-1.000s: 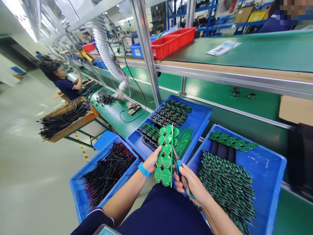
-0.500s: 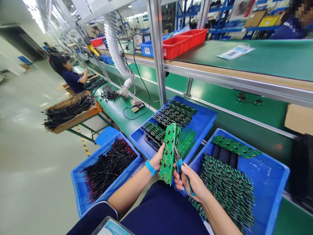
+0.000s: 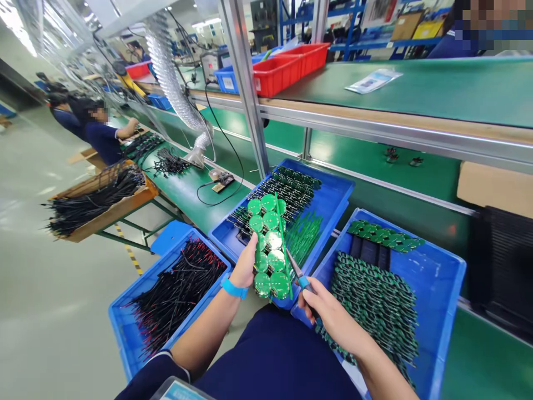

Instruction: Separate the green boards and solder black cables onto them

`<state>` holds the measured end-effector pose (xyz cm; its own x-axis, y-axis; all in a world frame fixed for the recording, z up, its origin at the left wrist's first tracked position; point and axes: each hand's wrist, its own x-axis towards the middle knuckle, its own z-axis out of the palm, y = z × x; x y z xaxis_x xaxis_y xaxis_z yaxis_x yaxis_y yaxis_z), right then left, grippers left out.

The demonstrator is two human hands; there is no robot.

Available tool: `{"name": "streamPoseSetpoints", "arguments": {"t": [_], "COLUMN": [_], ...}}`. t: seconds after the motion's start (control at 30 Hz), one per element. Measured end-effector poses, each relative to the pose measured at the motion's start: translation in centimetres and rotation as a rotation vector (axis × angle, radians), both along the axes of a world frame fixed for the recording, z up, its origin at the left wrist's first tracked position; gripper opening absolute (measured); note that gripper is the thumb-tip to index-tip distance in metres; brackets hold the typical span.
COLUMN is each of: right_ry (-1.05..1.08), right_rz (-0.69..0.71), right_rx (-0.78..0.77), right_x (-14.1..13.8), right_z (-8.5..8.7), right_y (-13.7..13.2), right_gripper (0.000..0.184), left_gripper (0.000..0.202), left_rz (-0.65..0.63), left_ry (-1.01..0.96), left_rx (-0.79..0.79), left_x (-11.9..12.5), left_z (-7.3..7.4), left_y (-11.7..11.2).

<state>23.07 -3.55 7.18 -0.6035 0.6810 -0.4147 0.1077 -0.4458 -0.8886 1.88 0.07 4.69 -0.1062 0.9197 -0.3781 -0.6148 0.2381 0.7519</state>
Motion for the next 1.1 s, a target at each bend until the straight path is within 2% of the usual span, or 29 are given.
{"name": "streamPoseSetpoints", "arguments": {"t": [0.2,0.33,0.4,0.53,0.6,0.7,0.8,0.93,1.0,1.1], "right_ry": [-0.086,-0.099,-0.042,0.187,0.251,0.276,0.205,-0.011,-0.088,-0.122], "right_rz": [0.054,0.03,-0.006,0.004,-0.004,-0.121,-0.22,-0.139,-0.134,-0.157], "right_rx": [0.077,0.049,0.001,-0.135,-0.154,-0.133,-0.148,-0.235,-0.202,-0.091], "right_x": [0.0,0.1,0.2,-0.4,-0.9,-1.2,-1.0,-0.6,-0.4,-0.2], "right_z": [1.1,0.8,0.5,-0.1,-0.4,-1.1,-2.6,-4.3,-4.0,-2.3], "right_y": [-0.2,-0.2,-0.3,-0.8,-1.1,-0.9,-0.1,0.8,0.7,0.2], "right_gripper": [0.032,0.031,0.028,0.028,0.033,0.038,0.039,0.032,0.03,0.027], "left_gripper": [0.046,0.044,0.045,0.051,0.055,0.054,0.05,0.045,0.044,0.044], "left_rz": [-0.002,-0.021,-0.026,-0.096,-0.137,-0.14,-0.051,0.103,0.11,0.081], "left_ry": [0.045,0.056,0.03,-0.106,-0.196,-0.27,-0.243,-0.149,-0.128,-0.109], "left_rx": [0.016,0.017,0.005,-0.089,-0.132,-0.13,-0.089,-0.044,-0.039,-0.039], "left_x": [-0.2,-0.3,-0.3,0.2,0.6,0.6,-0.4,-1.8,-1.9,-1.4], "left_z": [0.7,1.3,1.3,0.6,-0.1,-0.9,-0.9,-0.3,-0.1,0.2], "left_y": [0.0,-0.1,-0.2,0.0,0.1,0.3,0.5,0.6,0.6,0.3]}}
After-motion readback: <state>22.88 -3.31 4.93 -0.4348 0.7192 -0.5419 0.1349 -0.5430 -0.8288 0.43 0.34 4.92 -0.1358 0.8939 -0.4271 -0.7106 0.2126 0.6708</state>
